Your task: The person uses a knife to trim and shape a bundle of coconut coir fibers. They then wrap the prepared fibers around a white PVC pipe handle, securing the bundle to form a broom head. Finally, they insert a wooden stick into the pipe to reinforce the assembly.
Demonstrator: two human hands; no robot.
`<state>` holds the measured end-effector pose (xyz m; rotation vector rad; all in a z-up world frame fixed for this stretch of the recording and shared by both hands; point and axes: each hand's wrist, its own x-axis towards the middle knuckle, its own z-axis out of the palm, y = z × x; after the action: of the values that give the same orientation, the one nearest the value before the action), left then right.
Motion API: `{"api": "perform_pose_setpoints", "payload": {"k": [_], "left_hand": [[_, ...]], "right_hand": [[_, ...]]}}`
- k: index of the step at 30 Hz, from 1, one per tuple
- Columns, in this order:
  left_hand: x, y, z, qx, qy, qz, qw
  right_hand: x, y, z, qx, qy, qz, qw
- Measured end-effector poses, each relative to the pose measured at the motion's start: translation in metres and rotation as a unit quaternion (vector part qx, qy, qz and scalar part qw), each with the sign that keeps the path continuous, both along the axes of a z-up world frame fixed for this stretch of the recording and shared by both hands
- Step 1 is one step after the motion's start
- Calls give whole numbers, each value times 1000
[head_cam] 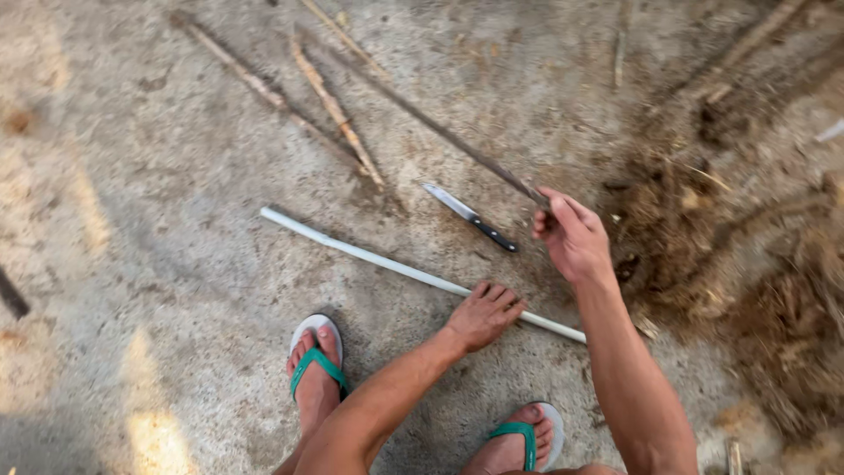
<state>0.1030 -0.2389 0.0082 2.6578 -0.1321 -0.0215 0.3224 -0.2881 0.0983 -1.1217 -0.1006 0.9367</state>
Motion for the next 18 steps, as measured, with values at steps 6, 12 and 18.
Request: {"api": "perform_pose_setpoints", "payload": {"k": [6,12,18], "left_hand": [[2,51,18,-10,-21,-29,999],[11,163,109,61,87,133,985],[15,232,145,137,-38,191,971]], "right_hand": [[-3,-167,36,165,-82,-222,957],[-15,-288,74,147,-97,-510,842],[-18,-341,50,152,-120,-561,805]]}}
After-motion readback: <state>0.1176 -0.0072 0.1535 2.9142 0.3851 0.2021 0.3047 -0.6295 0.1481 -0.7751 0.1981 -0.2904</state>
